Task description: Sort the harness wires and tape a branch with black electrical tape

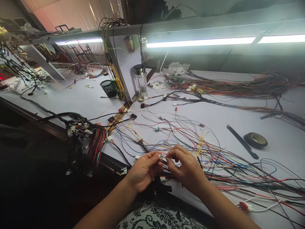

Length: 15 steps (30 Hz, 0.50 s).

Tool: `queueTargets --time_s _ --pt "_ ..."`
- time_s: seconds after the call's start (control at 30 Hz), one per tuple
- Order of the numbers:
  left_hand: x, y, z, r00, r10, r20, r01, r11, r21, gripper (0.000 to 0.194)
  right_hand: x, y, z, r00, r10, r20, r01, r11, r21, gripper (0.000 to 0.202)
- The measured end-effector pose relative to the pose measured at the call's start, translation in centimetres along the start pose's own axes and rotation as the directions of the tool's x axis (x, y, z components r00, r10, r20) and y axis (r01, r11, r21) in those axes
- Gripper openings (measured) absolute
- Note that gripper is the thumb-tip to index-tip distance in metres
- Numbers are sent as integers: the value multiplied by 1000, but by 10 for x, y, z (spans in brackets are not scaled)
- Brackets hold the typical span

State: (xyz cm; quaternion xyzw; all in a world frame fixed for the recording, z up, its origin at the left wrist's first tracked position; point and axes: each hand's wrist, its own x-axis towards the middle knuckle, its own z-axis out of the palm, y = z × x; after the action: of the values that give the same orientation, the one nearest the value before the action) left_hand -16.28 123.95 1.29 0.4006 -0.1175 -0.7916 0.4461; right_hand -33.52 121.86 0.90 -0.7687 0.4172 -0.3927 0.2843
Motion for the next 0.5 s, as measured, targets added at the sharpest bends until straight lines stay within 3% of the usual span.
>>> queueTargets --time_s 0.3,0.5 --pt "0 0 -3 1000 6 -5 -6 999 38 19 0 4 -3 998 46 44 -47 999 21 8" --pt "0 -2 -2 1000 25 18 -28 988 153 20 -3 4 3 997 -64 51 69 993 -100 8"
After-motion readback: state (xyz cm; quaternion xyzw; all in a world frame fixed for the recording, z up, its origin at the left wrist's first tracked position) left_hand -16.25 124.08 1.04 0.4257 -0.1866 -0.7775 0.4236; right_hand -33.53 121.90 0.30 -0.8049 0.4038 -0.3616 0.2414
